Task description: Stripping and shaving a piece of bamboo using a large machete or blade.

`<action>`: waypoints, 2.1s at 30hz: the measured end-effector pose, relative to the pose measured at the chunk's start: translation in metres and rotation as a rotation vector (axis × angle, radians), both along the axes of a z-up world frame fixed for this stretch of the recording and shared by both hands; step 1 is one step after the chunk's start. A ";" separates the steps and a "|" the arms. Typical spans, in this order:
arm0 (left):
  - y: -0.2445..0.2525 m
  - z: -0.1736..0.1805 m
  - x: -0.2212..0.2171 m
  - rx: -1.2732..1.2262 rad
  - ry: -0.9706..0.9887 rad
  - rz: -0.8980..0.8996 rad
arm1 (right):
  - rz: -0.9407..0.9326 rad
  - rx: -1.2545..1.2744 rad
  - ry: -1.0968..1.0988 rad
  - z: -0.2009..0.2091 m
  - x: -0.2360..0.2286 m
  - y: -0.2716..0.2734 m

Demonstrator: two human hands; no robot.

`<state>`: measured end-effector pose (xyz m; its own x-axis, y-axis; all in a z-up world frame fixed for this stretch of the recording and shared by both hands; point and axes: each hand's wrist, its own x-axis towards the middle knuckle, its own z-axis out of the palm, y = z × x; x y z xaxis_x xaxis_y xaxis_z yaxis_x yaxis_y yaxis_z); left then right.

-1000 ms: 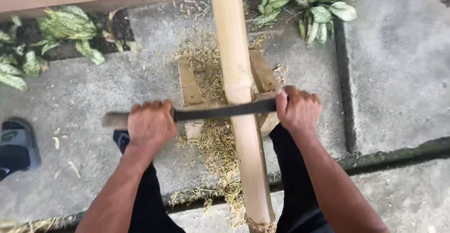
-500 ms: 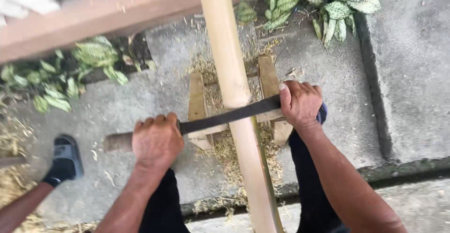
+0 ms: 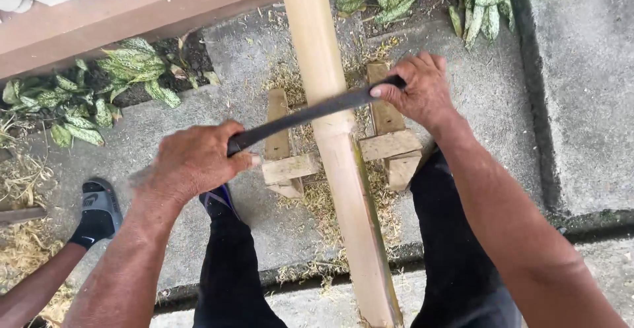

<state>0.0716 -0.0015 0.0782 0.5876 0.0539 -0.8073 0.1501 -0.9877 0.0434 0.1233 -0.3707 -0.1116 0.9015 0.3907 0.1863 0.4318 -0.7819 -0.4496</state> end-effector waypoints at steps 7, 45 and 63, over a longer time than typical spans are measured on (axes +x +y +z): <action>-0.017 0.016 0.002 0.200 -0.025 -0.278 | -0.051 0.037 0.184 -0.019 -0.001 0.004; 0.070 -0.136 -0.040 -0.213 -0.262 -0.067 | 0.035 -0.558 0.014 0.077 -0.039 0.039; 0.006 -0.081 -0.336 -0.820 -0.343 1.641 | -0.134 -0.112 0.095 0.017 0.000 0.130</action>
<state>-0.2640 0.0047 -0.0033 0.4806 0.3708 -0.7947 0.6925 0.3955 0.6034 0.1234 -0.2407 -0.0949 0.9583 0.2794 0.0597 0.2800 -0.8768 -0.3908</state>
